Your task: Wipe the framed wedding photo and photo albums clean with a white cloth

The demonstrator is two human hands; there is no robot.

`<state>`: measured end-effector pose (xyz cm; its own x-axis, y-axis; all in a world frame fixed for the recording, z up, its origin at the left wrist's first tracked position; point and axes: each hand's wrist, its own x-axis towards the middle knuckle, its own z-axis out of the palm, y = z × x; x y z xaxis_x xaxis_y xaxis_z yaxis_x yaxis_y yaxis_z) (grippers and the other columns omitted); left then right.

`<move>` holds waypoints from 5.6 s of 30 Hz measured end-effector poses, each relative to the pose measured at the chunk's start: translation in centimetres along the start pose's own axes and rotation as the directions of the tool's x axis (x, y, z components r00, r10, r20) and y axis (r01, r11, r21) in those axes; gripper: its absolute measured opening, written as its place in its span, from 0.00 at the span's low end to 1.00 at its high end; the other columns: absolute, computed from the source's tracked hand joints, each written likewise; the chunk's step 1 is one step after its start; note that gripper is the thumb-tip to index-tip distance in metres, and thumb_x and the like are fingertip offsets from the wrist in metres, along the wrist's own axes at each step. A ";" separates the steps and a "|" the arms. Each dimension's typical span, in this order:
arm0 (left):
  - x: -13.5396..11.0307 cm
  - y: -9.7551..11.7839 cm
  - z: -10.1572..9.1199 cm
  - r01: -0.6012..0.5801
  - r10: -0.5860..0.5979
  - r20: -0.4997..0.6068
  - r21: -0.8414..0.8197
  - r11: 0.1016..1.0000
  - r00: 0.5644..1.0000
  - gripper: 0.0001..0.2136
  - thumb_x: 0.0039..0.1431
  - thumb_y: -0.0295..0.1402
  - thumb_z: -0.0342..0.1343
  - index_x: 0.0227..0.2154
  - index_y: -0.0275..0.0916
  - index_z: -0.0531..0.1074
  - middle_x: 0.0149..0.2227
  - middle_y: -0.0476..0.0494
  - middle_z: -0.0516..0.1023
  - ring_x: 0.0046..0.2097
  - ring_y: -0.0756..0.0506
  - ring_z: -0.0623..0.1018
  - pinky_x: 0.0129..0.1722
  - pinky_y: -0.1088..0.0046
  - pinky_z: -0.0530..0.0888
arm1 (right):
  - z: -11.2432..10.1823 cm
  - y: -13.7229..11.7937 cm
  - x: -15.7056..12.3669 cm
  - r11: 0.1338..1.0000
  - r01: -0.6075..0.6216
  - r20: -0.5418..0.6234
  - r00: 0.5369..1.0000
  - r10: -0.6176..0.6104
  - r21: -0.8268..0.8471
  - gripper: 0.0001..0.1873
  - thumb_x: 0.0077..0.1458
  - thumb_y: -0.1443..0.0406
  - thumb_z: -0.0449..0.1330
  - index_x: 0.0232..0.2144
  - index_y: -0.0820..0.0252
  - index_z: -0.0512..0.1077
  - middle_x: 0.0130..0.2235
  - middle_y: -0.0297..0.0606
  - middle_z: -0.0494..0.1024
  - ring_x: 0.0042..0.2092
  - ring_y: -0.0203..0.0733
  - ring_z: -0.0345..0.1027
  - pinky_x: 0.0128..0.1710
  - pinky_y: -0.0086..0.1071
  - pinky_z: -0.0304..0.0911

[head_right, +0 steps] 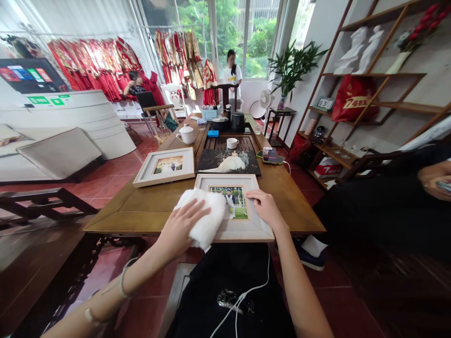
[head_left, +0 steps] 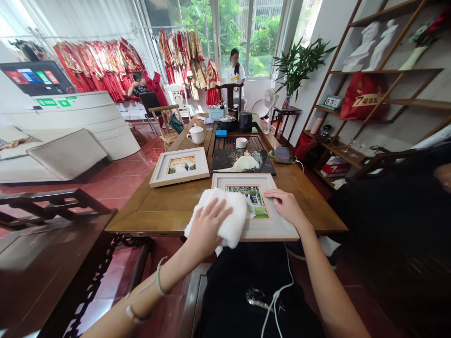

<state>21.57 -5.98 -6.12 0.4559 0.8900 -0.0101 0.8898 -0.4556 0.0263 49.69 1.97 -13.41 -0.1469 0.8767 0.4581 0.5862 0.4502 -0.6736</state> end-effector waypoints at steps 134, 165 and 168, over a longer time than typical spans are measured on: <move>2.2 0.2 -1.2 -0.012 0.015 0.046 -0.065 0.998 0.999 0.34 0.40 0.18 0.51 0.55 0.43 0.66 0.65 0.46 0.57 0.67 0.39 0.52 0.63 0.44 0.54 | 0.5 0.3 -0.3 0.998 -0.037 -0.048 0.998 0.039 0.044 0.22 0.47 0.77 0.49 0.33 0.55 0.80 0.40 0.37 0.82 0.46 0.43 0.75 0.53 0.41 0.66; 12.2 -3.3 0.5 0.002 0.004 -0.208 0.029 1.000 0.978 0.28 0.51 0.23 0.53 0.56 0.45 0.65 0.62 0.46 0.64 0.64 0.37 0.59 0.56 0.50 0.66 | 0.2 1.0 -0.4 0.999 -0.013 0.012 1.000 0.012 0.041 0.23 0.44 0.77 0.49 0.34 0.57 0.80 0.42 0.38 0.82 0.47 0.44 0.74 0.54 0.43 0.66; 11.4 -2.3 0.4 -0.053 0.059 -0.131 0.045 0.998 0.990 0.30 0.50 0.23 0.56 0.57 0.48 0.63 0.63 0.45 0.62 0.65 0.36 0.57 0.58 0.47 0.62 | 0.4 0.9 -0.4 0.999 -0.027 -0.014 1.000 0.027 0.037 0.22 0.45 0.77 0.49 0.33 0.57 0.80 0.42 0.38 0.82 0.47 0.44 0.75 0.53 0.43 0.66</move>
<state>24.73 5.24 -6.65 0.5011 0.8567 0.1223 0.8642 -0.5029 -0.0180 49.96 2.12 -14.46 -0.1201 0.8861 0.4476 0.5602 0.4327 -0.7063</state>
